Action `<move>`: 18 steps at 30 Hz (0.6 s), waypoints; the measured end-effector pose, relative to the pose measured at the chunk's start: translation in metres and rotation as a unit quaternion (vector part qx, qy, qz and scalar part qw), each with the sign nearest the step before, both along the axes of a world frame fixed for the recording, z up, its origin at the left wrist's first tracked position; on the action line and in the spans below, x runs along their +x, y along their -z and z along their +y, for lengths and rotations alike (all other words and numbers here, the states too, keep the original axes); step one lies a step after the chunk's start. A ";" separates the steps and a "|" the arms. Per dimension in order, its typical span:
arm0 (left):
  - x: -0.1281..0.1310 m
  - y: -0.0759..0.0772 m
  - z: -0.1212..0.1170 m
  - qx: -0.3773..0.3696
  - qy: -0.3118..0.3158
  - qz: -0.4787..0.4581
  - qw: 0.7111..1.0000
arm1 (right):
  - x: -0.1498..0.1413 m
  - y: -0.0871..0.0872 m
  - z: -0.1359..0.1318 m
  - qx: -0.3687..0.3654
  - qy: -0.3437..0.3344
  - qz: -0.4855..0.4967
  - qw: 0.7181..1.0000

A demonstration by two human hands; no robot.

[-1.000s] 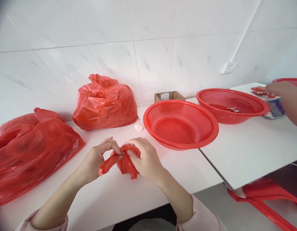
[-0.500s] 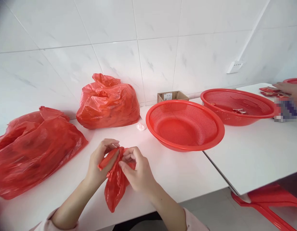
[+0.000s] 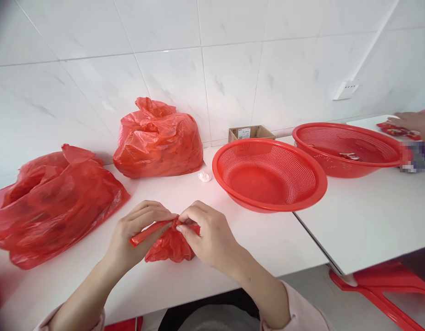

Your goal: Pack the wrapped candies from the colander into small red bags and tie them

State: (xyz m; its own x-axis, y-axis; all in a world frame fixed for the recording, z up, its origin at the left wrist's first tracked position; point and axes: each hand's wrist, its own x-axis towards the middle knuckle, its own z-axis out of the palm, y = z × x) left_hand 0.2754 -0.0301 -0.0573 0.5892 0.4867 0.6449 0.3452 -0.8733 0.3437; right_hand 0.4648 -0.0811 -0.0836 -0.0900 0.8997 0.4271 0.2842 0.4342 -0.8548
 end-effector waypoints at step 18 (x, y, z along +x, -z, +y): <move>-0.018 0.007 0.009 -0.140 -0.079 -0.078 0.984 | 0.002 0.019 -0.017 0.104 0.002 -0.244 0.964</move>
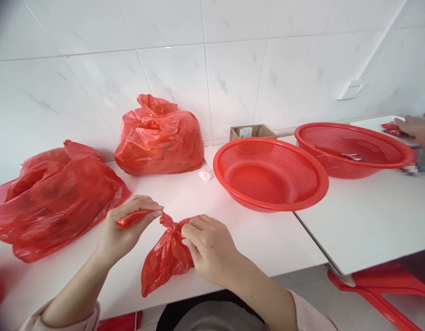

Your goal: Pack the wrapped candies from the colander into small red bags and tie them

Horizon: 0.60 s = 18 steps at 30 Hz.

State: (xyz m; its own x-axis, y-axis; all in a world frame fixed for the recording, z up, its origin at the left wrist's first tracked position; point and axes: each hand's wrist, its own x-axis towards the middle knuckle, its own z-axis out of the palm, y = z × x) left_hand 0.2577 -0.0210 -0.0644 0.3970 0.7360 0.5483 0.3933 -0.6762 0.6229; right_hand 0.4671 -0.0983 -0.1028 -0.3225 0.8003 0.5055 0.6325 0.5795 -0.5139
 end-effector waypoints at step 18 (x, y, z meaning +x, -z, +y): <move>0.014 -0.029 -0.026 -0.073 0.025 -0.100 0.992 | -0.059 0.000 0.015 -0.018 0.016 0.199 0.980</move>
